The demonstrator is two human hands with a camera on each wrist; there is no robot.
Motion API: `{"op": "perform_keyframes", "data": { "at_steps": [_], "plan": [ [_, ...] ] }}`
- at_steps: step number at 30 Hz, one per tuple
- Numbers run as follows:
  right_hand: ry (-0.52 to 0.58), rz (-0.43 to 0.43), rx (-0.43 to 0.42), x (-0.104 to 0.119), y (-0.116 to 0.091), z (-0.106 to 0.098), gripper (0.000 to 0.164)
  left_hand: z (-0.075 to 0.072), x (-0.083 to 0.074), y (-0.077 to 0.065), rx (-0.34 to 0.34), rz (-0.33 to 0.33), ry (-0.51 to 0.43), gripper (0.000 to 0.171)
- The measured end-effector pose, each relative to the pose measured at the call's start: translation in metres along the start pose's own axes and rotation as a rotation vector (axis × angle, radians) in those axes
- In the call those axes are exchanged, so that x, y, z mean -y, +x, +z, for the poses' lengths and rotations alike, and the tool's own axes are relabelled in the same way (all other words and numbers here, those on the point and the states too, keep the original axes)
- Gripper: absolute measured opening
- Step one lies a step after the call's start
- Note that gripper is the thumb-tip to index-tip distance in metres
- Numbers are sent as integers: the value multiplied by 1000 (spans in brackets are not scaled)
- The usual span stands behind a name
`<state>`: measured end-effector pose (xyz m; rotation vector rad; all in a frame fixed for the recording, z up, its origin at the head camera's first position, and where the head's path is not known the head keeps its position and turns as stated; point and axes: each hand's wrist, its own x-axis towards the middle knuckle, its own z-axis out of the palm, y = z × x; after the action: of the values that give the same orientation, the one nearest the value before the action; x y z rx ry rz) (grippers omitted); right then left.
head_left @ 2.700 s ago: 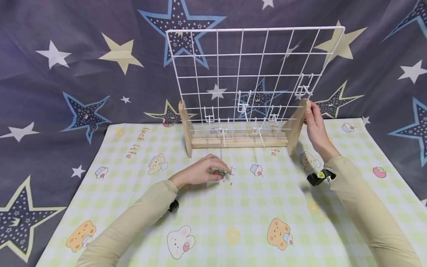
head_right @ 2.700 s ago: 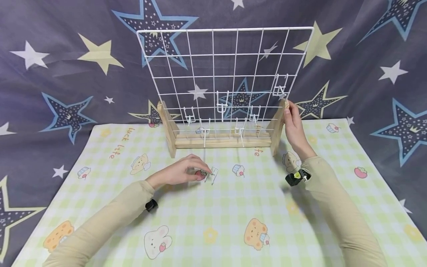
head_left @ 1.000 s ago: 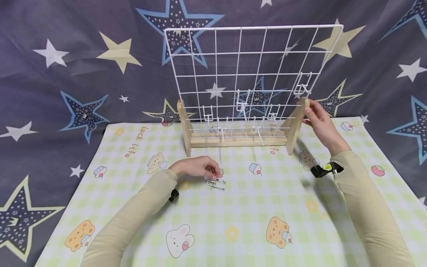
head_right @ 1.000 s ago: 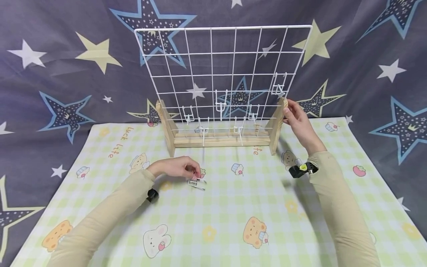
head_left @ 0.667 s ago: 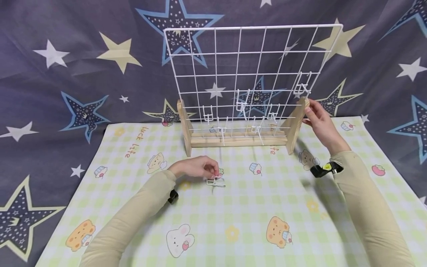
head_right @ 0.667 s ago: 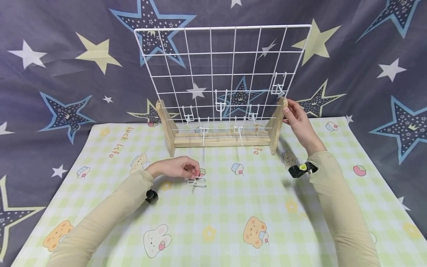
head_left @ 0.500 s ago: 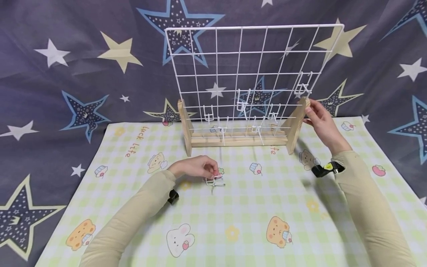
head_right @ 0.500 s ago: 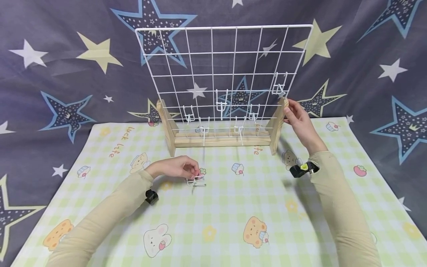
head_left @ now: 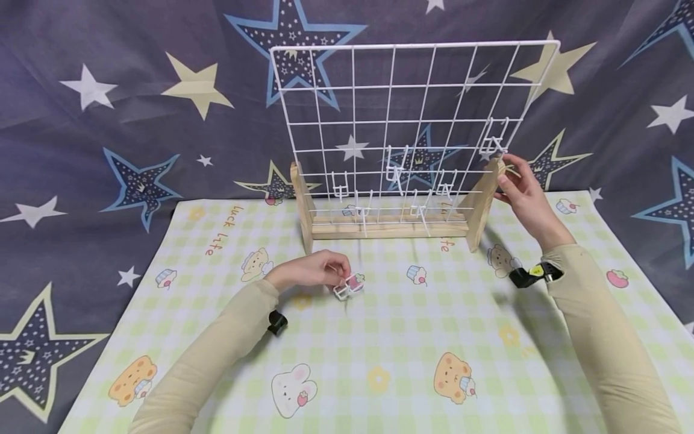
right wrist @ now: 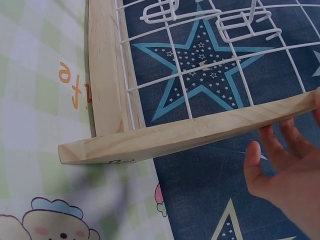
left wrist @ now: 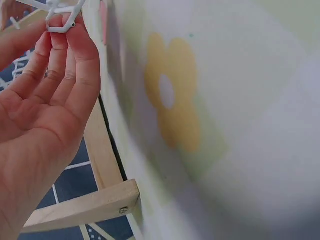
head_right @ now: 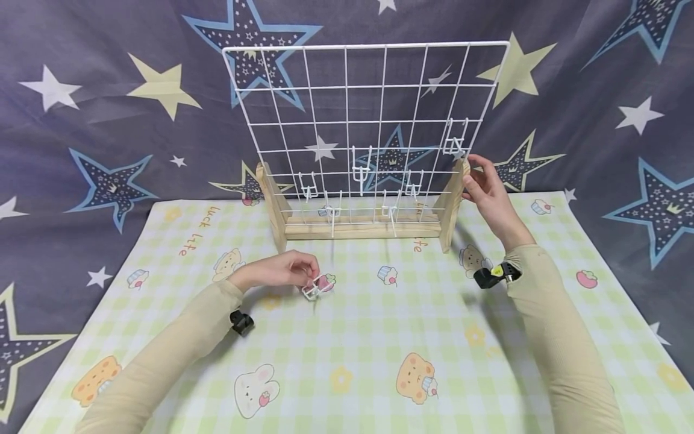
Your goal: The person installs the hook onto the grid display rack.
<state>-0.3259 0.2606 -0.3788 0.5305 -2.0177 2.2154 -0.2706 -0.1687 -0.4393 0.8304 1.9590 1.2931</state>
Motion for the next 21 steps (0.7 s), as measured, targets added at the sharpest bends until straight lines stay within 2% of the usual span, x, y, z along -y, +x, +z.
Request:
{"op": "perform_keyframes", "data": {
  "at_steps": [5,10,15,21],
  "plan": [
    [-5,-21,5,-1,0,-1,40,-6,0,-4,-69,24,-16,8],
    [-17,-17,1,-1,0,0,40,-15,-2,-7,-92,36,-68,10],
    [-27,-11,-5,-2,-1,0,41,-25,-12,-10,-116,64,-92,11],
    [-39,-8,-6,-3,-1,0,42,-37,-26,-16,-205,97,-152,10]
  ]
}}
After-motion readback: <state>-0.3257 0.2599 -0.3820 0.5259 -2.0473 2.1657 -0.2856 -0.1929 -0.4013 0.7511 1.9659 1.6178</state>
